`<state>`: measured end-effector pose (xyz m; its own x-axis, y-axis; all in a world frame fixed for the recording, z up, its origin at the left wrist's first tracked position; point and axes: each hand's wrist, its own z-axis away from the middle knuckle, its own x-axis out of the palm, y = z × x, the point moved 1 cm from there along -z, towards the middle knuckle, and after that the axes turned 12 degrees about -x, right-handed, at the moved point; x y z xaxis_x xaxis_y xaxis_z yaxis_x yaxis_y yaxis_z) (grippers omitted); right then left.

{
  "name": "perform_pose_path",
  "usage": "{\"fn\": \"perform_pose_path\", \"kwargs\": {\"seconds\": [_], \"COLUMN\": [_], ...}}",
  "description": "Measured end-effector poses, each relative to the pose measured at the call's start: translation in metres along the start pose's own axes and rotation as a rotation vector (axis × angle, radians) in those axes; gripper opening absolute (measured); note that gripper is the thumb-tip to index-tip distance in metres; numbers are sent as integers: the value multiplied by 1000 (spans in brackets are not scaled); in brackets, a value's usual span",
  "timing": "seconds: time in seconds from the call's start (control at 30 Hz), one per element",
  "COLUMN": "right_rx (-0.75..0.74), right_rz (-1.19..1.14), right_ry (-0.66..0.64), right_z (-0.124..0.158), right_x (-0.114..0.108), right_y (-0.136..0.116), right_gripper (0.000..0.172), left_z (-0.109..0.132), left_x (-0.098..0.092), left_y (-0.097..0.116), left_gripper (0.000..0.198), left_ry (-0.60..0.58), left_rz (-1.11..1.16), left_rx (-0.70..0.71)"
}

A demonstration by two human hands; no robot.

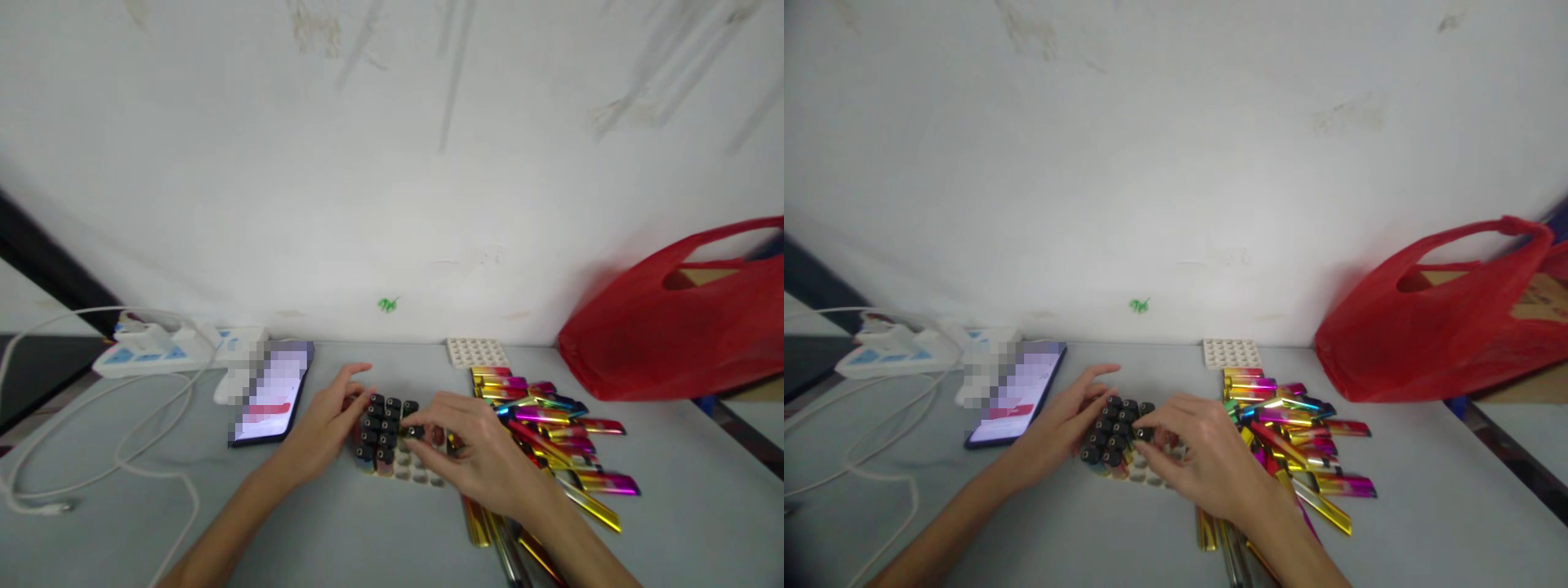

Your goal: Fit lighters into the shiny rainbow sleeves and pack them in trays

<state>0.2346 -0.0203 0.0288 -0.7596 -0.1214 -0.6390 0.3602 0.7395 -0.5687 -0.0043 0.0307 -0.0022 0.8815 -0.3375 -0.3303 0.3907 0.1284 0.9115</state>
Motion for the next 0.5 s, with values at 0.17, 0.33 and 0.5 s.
{"fn": "perform_pose_path", "kwargs": {"seconds": [0.17, 0.33, 0.5], "right_rx": [-8, -10, -11], "right_rz": [55, 121, 87], "right_ry": [-38, -93, -55], "right_z": [0, 0, 1], "right_x": [-2, -3, 1], "right_y": [0, 1, -1], "right_gripper": [18, 16, 16], "left_z": [1, 2, 2], "left_x": [0, 0, 0], "left_y": [2, 3, 3], "left_gripper": [53, 53, 53], "left_ry": [-4, -11, -14], "left_rz": [-17, -31, -36], "left_rx": [-2, -3, -1]}}
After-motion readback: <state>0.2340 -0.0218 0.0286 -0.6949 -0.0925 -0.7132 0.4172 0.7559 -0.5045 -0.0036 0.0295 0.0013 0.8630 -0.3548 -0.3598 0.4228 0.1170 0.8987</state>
